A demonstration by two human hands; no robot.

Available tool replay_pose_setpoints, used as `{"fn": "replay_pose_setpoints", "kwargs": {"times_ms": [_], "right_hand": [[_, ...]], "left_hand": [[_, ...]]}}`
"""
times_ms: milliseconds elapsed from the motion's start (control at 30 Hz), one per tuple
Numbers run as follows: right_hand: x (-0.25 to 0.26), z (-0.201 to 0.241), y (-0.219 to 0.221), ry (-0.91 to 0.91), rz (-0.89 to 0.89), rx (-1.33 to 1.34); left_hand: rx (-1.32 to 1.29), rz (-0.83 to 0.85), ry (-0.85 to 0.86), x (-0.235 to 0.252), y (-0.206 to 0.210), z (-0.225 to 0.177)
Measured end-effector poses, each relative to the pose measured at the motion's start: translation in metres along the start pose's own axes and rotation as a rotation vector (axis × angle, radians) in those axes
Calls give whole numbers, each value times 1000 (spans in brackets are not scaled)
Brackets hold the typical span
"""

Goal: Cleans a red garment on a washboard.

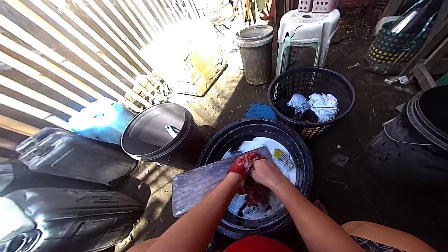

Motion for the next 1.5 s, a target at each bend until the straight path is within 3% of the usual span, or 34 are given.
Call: {"fn": "replay_pose_setpoints", "kwargs": {"times_ms": [100, 200, 267, 400, 667, 800, 900, 1000, 1100, 1133, 1167, 1233, 1333, 1400, 1500], "right_hand": [[-15, 11, -57, -126, -255, 255], [-52, 9, -120, -131, -574, 524], [-61, -9, -132, -82, -695, 781], [-73, -7, -150, -168, -788, 1127], [-107, 84, -226, -549, -826, 1117], [-117, 120, -243, -741, -850, 1119], [-82, 119, -223, -702, -779, 1120], [0, 74, -147, -296, -508, 961], [70, -5, -34, 179, 33, 637], [85, -39, -8, 272, 120, 570], [98, -77, 6, 352, 119, 502], [114, -147, 9, 469, -48, 331], [113, -227, 12, 637, -143, 105], [110, -256, 31, 684, -107, 14], [112, -248, 42, 612, -124, -29]], "left_hand": [[-58, 53, 142, -20, 8, -5], [345, 252, 418, -43, 27, -2], [624, 283, 543, -68, 22, -13], [740, -110, 1095, -131, -38, -60], [698, -331, 1257, -213, -162, -133], [519, -362, 1264, -236, -197, -139], [453, -342, 1226, -222, -201, -115], [492, -295, 1125, -165, -176, -59], [618, -120, 937, -83, -135, 37], [649, -9, 829, -58, -124, 73], [675, 98, 691, -35, -115, 108], [663, 197, 481, -8, -111, 158], [635, 121, 446, 3, -120, 181], [631, 111, 427, 3, -121, 189], [620, 60, 469, -2, -121, 197]]}}
Point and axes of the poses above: each hand's wrist, its own x-axis towards the middle knuckle, its own y-axis out of the palm, z = x × y, the point moved 10 cm from there along x, towards the middle knuckle, and after that the axes turned 1 degree about x, right-handed, at the moved point
